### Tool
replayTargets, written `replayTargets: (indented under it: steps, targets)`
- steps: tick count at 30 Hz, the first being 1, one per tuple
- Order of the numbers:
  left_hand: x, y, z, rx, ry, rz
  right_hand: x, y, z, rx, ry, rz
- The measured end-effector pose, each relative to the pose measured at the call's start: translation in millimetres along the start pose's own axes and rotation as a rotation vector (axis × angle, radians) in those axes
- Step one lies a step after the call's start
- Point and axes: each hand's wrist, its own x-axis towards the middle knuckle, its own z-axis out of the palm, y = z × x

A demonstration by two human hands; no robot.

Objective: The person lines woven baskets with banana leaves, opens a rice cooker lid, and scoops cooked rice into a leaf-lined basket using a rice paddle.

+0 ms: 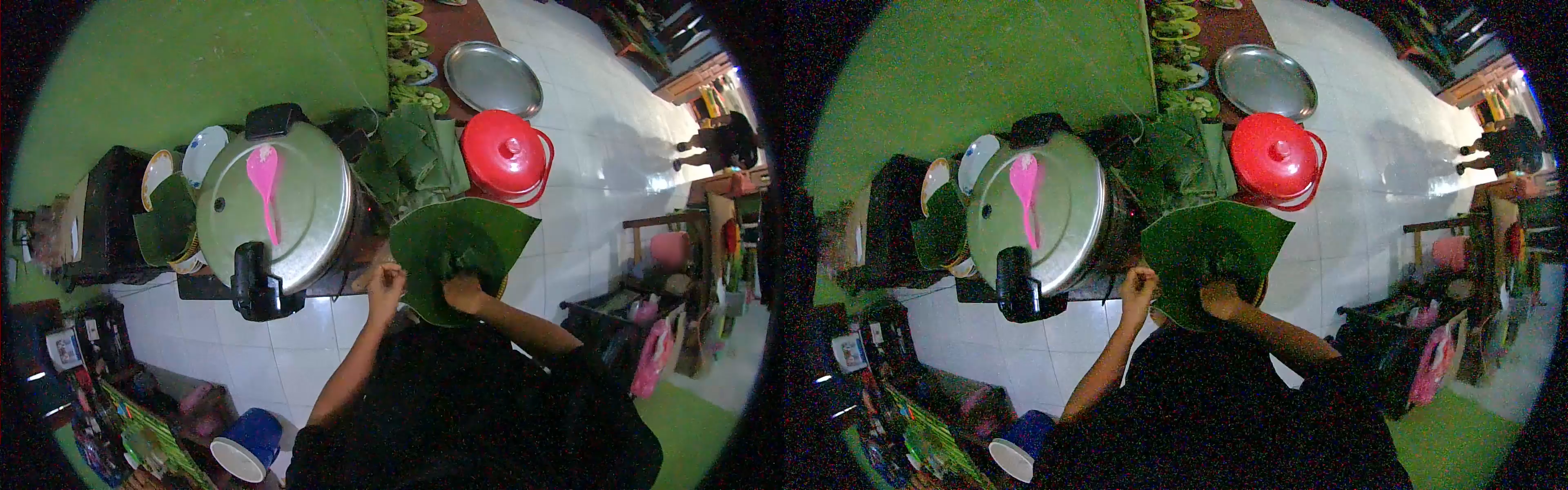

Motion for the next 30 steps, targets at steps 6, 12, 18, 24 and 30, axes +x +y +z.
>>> replayTargets:
  steps: [6,12,18,24,30]
  targets:
    - [20,19,9,0.284,-0.045,-0.234,-7,-10,-60,0.107,0.052,0.142]
    - [46,-22,-1,0.261,-0.278,-0.525,-74,-6,-146,0.317,0.285,0.672]
    - [46,8,4,0.279,-0.415,-0.531,-91,15,-141,0.341,0.439,0.913]
    - [55,-26,8,0.297,-0.342,-0.309,-59,20,-107,0.272,0.781,0.8]
    - [70,-41,15,0.848,-0.384,0.096,-48,12,-107,0.19,0.645,0.845]
